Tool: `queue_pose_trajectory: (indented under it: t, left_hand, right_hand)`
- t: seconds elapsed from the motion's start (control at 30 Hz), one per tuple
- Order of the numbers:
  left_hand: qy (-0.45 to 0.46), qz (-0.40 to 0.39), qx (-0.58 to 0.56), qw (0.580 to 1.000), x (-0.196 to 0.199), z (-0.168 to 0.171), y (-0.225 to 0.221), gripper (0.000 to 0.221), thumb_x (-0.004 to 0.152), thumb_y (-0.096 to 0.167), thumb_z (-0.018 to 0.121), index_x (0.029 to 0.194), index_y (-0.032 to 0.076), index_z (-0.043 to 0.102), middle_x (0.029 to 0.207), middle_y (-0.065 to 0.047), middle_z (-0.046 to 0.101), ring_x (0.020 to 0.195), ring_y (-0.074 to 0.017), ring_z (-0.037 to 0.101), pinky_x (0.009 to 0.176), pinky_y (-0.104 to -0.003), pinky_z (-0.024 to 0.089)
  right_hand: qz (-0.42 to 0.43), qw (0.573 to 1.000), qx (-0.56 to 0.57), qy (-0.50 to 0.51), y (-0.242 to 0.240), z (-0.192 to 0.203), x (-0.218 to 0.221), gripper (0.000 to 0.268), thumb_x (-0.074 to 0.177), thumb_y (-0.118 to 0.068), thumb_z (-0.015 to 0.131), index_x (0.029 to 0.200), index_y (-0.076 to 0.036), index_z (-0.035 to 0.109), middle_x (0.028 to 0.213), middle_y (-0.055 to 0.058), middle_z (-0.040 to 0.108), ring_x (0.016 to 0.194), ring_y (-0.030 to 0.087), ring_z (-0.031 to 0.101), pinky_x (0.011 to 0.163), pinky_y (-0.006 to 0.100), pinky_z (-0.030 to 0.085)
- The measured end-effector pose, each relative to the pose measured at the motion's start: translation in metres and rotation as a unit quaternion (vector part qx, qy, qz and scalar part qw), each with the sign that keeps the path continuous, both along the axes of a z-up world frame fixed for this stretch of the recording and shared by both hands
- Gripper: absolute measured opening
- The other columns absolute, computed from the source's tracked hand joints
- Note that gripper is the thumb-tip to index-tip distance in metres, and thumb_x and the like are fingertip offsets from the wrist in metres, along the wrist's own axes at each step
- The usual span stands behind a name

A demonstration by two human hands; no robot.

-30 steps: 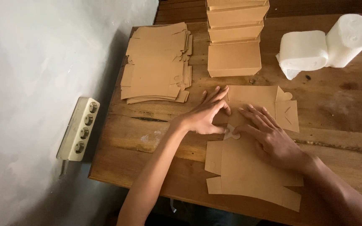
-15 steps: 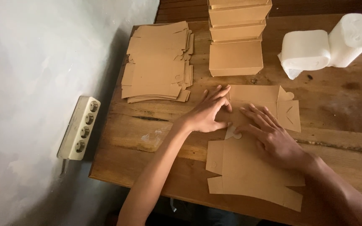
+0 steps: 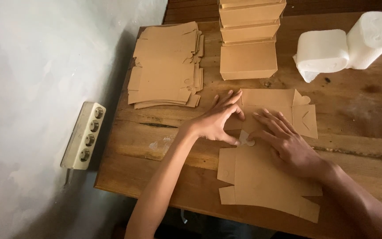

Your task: Assembling cardboard boxes by folding pre-cut sheets on a wooden table.

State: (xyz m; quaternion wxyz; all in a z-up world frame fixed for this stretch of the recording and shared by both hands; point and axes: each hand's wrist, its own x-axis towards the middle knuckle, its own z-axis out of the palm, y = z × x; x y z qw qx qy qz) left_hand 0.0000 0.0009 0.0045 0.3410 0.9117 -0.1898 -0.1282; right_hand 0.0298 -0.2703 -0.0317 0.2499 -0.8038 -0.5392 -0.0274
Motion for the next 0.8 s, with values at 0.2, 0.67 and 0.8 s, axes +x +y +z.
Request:
queue_pose_trajectory:
  t: [0.2,0.67,0.8]
  left_hand:
    - [0.003,-0.008,0.009,1.000,-0.001,0.003,-0.001,0.076,0.067,0.044,0.093,0.118,0.004,0.054,0.170,-0.027,0.003,0.155,-0.0522,0.000,0.118,-0.077,0.000]
    - [-0.032,0.030,0.000,0.999,0.001,-0.018,-0.006,0.052,0.081,0.034,0.083,0.116,0.008,0.055,0.169,-0.026,0.013,0.156,-0.0503,0.006,0.117,-0.079,0.002]
    - [-0.049,0.041,0.005,0.998,0.002,-0.019,-0.008,0.041,0.085,0.029,0.079,0.113,0.008,0.057,0.168,-0.025,0.018,0.155,-0.0503,0.011,0.116,-0.079,0.007]
  right_hand:
    - [0.001,1.000,0.009,0.006,0.001,0.005,-0.003,0.067,0.064,0.010,0.047,0.123,-0.016,0.065,0.159,0.016,0.044,0.152,0.045,0.033,0.119,0.064,0.026]
    - [-0.006,1.000,0.004,-0.003,0.000,-0.003,0.001,0.061,0.068,0.008,0.046,0.120,-0.016,0.067,0.158,0.016,0.046,0.152,0.044,0.035,0.119,0.062,0.027]
    - [-0.008,1.000,0.004,-0.012,0.001,-0.002,0.000,0.063,0.069,0.008,0.045,0.122,-0.018,0.067,0.159,0.014,0.045,0.152,0.042,0.035,0.120,0.060,0.027]
